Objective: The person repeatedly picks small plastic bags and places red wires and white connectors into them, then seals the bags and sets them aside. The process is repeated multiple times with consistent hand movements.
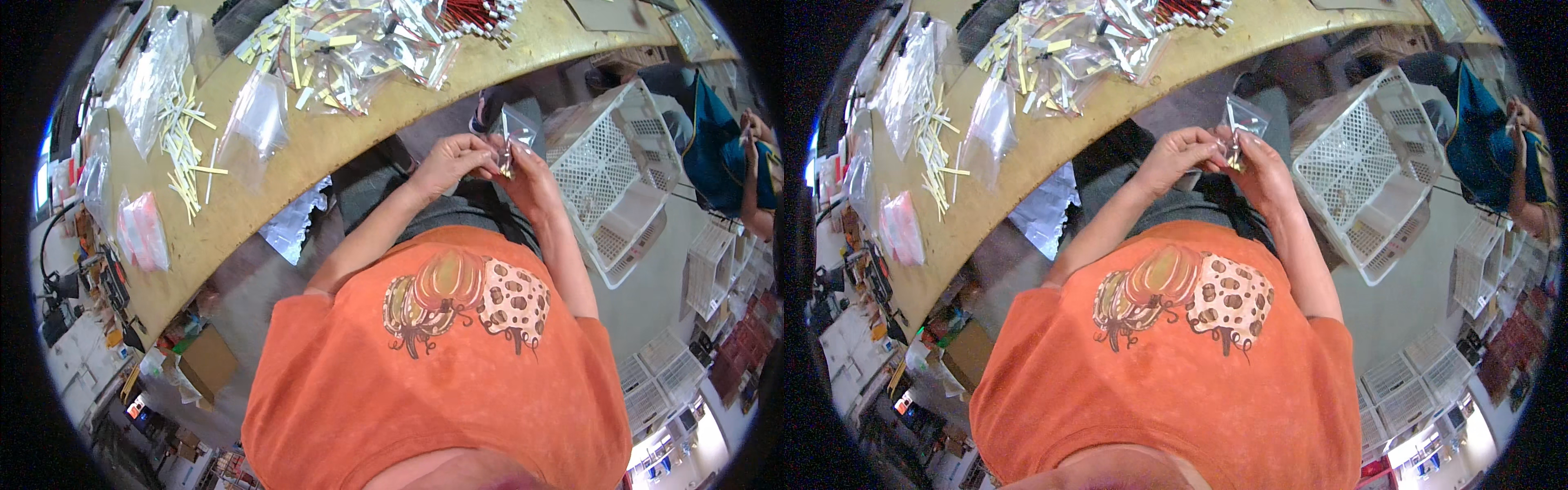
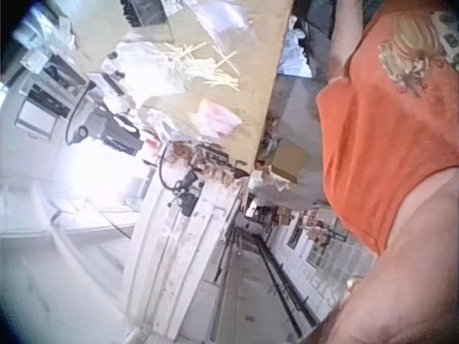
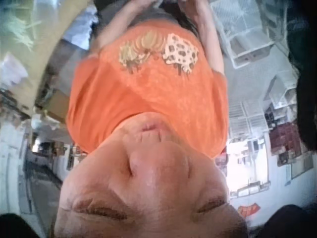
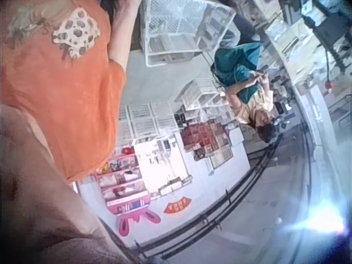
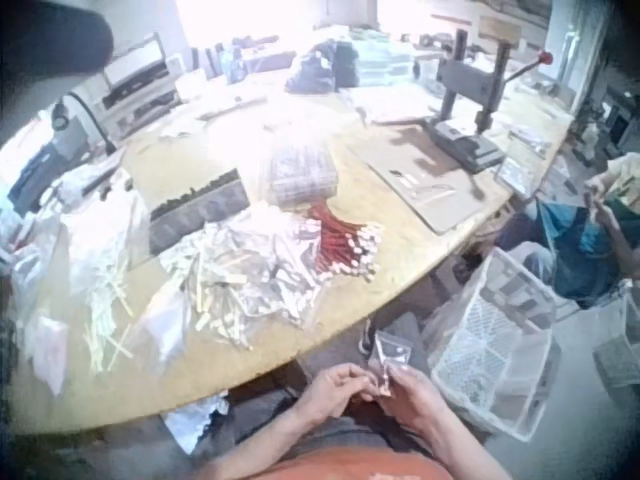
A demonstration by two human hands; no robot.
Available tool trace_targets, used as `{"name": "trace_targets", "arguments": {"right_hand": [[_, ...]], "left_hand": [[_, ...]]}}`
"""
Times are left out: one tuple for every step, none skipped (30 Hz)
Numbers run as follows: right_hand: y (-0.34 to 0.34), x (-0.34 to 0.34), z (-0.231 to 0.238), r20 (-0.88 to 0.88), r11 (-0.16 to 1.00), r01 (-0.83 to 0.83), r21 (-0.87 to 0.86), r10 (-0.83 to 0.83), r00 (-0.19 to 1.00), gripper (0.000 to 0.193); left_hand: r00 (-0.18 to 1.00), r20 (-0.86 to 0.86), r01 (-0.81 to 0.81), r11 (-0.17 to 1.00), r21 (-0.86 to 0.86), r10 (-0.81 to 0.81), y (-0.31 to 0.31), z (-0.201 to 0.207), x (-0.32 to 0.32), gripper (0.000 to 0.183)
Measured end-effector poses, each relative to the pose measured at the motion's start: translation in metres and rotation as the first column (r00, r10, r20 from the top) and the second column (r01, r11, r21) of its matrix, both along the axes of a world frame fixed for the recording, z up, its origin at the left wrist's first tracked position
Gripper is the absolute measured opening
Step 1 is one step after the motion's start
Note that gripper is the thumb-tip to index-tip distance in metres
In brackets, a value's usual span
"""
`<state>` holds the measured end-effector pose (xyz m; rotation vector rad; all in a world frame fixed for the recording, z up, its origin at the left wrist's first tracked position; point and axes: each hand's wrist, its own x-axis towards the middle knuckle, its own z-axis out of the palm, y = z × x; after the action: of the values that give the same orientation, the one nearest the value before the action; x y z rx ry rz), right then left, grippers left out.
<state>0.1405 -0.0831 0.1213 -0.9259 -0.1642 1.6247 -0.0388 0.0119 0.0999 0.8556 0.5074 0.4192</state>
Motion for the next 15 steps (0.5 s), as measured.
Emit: {"name": "trace_targets", "arguments": {"right_hand": [[0.0, -0.003, 0.005, -0.006, 1.0, 0.011, -0.008, -0.011, 1.0, 0.039], [0.001, -0.006, 0.012, -0.011, 1.0, 0.022, -0.017, -0.022, 1.0, 0.04], [0.004, -0.009, 0.018, -0.019, 0.999, 0.033, -0.021, -0.033, 0.999, 0.04], [0.004, -0.008, 0.018, -0.05, 0.999, 0.022, -0.035, -0.024, 0.998, 0.04], [0.004, -0.008, 0.021, -0.061, 0.999, 0.034, -0.038, -0.036, 0.997, 0.04], [0.005, -0.01, 0.026, -0.073, 0.998, 0.044, -0.039, -0.047, 0.996, 0.041], [0.006, -0.011, 0.029, -0.086, 0.998, 0.054, -0.04, -0.058, 0.995, 0.041], [0.006, -0.011, 0.028, -0.043, 0.999, 0.037, -0.02, -0.038, 0.998, 0.041], [0.007, -0.012, 0.026, -0.005, 1.0, 0.015, -0.001, -0.015, 1.0, 0.041], [0.007, -0.013, 0.024, 0.034, 1.0, -0.008, 0.019, 0.007, 0.999, 0.04], [0.006, -0.015, 0.022, 0.082, 1.0, 0.003, -0.011, -0.002, 0.997, 0.041], [0.004, -0.018, 0.02, 0.13, 0.999, 0.016, -0.041, -0.01, 0.991, 0.041], [0.003, -0.02, 0.018, 0.178, 0.997, 0.029, -0.07, -0.016, 0.984, 0.042], [0.001, -0.02, 0.014, 0.157, 0.998, 0.021, -0.062, -0.011, 0.988, 0.042], [-0.002, -0.018, 0.009, 0.136, 0.998, 0.015, -0.053, -0.008, 0.991, 0.042]], "left_hand": [[0.999, -0.045, -0.008, 1.0, 0.017, 0.009, 0.0, 0.002, -0.001, 0.015], [0.999, -0.045, -0.008, 1.0, 0.025, 0.009, -0.001, 0.003, -0.003, 0.015], [0.999, -0.048, -0.007, 0.999, 0.037, 0.009, 0.0, 0.005, -0.005, 0.014], [0.999, -0.039, -0.012, 0.999, 0.038, 0.014, 0.0, 0.006, -0.007, 0.014], [0.999, -0.031, -0.017, 0.999, 0.038, 0.018, 0.0, 0.007, -0.007, 0.014], [0.999, -0.025, -0.024, 0.999, 0.041, 0.025, 0.0, 0.013, -0.008, 0.014], [0.999, -0.013, -0.034, 0.998, 0.052, 0.035, 0.0, 0.019, -0.006, 0.014], [0.999, -0.002, -0.045, 0.997, 0.062, 0.045, -0.002, 0.027, -0.004, 0.014], [0.998, 0.005, -0.058, 0.996, 0.074, 0.058, -0.004, 0.033, -0.004, 0.014], [0.997, 0.025, -0.071, 0.994, 0.087, 0.069, -0.006, 0.028, -0.001, 0.013], [0.996, 0.044, -0.084, 0.992, 0.099, 0.08, -0.009, 0.02, 0.003, 0.012], [0.994, 0.064, -0.096, 0.989, 0.11, 0.09, -0.01, 0.017, 0.004, 0.012], [0.995, 0.059, -0.084, 0.99, 0.117, 0.077, -0.01, 0.014, 0.004, 0.011], [0.996, 0.055, -0.073, 0.989, 0.125, 0.066, -0.009, 0.01, 0.002, 0.011], [0.997, 0.052, -0.06, 0.989, 0.134, 0.054, -0.009, 0.008, 0.002, 0.01]]}}
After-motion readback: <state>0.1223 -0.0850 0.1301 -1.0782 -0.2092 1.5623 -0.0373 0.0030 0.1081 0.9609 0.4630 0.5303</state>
